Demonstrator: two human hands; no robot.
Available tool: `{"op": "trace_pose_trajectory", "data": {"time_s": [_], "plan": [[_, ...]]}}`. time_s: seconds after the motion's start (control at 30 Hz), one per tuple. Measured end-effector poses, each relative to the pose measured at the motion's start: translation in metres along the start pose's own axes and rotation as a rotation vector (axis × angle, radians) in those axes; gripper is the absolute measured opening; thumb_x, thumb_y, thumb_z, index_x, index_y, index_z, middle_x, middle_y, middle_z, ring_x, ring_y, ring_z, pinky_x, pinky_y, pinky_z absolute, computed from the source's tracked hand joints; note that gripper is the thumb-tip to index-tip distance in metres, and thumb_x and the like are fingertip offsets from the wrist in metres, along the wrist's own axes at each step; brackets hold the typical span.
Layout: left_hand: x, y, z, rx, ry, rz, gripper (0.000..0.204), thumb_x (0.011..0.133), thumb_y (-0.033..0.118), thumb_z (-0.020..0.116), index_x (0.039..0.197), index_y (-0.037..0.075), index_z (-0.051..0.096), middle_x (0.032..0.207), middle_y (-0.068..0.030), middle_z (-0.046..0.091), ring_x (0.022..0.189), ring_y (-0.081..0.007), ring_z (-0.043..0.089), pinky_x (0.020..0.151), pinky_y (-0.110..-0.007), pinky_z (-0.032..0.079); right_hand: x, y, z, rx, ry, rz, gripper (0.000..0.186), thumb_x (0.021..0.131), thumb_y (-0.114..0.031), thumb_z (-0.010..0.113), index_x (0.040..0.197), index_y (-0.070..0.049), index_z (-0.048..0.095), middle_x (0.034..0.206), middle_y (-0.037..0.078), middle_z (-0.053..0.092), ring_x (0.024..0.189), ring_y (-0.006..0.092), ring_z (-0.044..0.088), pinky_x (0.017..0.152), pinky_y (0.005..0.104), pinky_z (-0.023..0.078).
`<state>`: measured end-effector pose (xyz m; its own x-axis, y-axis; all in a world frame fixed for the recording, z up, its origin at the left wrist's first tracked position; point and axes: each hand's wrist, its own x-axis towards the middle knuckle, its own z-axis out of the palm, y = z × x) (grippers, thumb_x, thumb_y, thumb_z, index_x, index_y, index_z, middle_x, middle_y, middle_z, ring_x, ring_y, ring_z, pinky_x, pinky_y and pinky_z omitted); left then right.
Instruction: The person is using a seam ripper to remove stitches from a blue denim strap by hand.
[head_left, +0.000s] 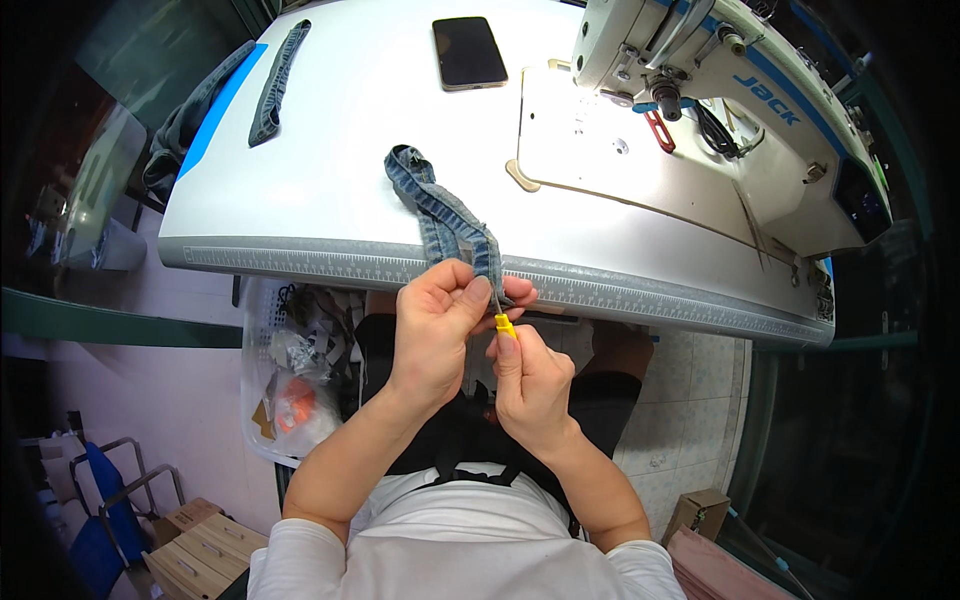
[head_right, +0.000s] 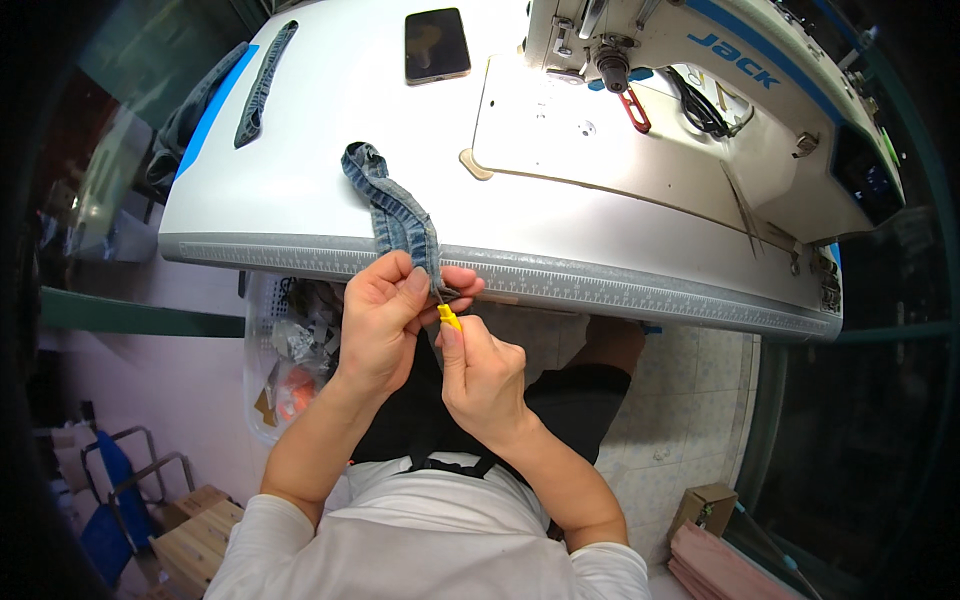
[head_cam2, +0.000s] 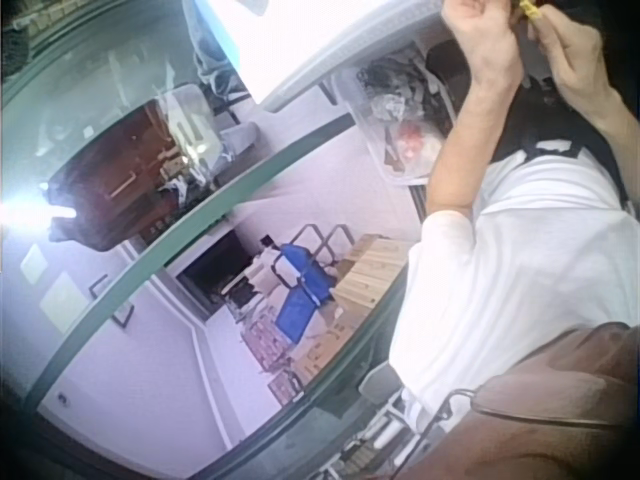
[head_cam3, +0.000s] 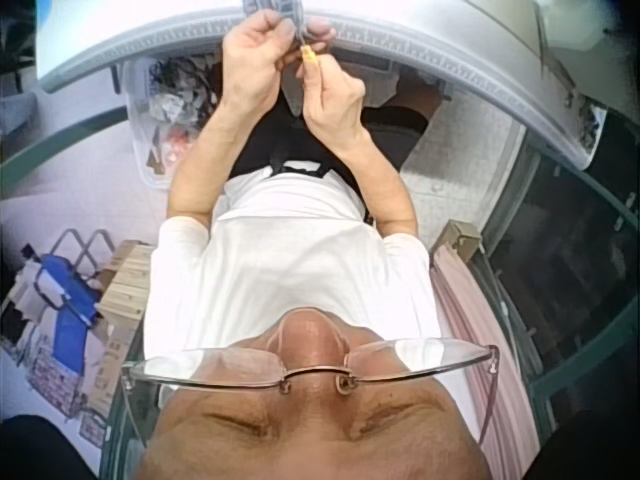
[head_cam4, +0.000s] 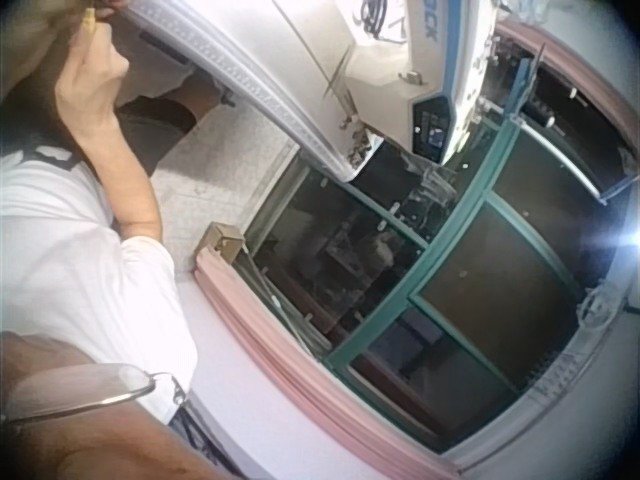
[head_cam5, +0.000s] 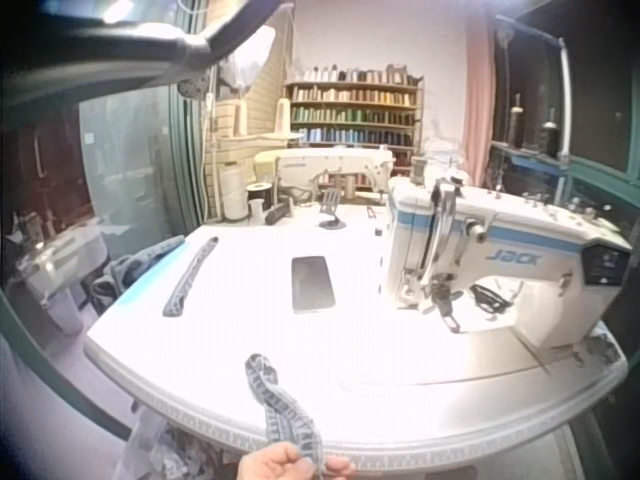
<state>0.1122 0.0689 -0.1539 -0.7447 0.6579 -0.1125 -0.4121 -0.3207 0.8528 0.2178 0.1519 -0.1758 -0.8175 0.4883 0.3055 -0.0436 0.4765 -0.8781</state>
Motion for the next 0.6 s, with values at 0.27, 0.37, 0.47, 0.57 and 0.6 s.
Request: {"op": "trace_pose_trajectory", "data": {"time_s": [0.27, 0.37, 0.47, 0.57, 0.6], "plan": [[0.002, -0.013, -0.005, 0.135, -0.007, 0.112, 0.018, 0.104, 0.008, 0.048, 0.090, -0.001, 0.053, 0.093, -0.0230, 0.072, 0.089, -0.0292, 0.074, 0.080, -0.036, 0.061, 0.001, 0.011, 0.019, -0.177, 0.199, -0.178, 0.013, 0.098, -0.008, 0.059, 0.087, -0.001, 0.059, 0.062, 0.012, 0.060, 0.052, 0.0311, 0.062, 0.049, 0.0379, 0.048], [0.002, -0.012, -0.005, 0.220, -0.023, 0.116, 0.019, 0.103, 0.005, 0.047, 0.087, -0.002, 0.055, 0.093, -0.0225, 0.072, 0.088, -0.0273, 0.073, 0.079, -0.035, 0.060, 0.005, 0.010, 0.019, -0.079, 0.191, -0.118, 0.016, 0.099, -0.010, 0.058, 0.086, -0.001, 0.060, 0.060, 0.011, 0.057, 0.050, 0.0281, 0.059, 0.048, 0.0359, 0.046], [0.001, -0.008, -0.005, 0.246, -0.037, 0.105, 0.020, 0.103, 0.004, 0.046, 0.089, -0.004, 0.058, 0.095, -0.0226, 0.073, 0.089, -0.0258, 0.073, 0.079, -0.034, 0.059, 0.002, 0.002, 0.011, 0.301, 0.047, 0.148, 0.023, 0.102, -0.014, 0.056, 0.083, 0.000, 0.059, 0.058, 0.008, 0.056, 0.047, 0.0208, 0.057, 0.047, 0.0323, 0.043], [-0.001, -0.009, -0.008, 0.220, -0.060, 0.113, 0.019, 0.103, 0.006, 0.049, 0.094, -0.006, 0.061, 0.098, -0.0229, 0.073, 0.092, -0.0258, 0.073, 0.081, -0.035, 0.059, 0.002, 0.002, -0.006, 0.574, -0.116, 0.356, 0.030, 0.105, -0.019, 0.052, 0.082, 0.000, 0.059, 0.059, 0.004, 0.054, 0.048, 0.0120, 0.051, 0.047, 0.0272, 0.038], [-0.001, -0.005, -0.010, 0.224, -0.084, 0.098, 0.019, 0.103, 0.007, 0.050, 0.096, -0.006, 0.061, 0.101, -0.0230, 0.072, 0.094, -0.0264, 0.072, 0.083, -0.036, 0.059, 0.005, 0.000, -0.009, 0.473, -0.109, 0.292, 0.033, 0.106, -0.021, 0.050, 0.082, 0.000, 0.059, 0.059, 0.000, 0.052, 0.050, 0.0082, 0.047, 0.047, 0.0245, 0.035]]}}
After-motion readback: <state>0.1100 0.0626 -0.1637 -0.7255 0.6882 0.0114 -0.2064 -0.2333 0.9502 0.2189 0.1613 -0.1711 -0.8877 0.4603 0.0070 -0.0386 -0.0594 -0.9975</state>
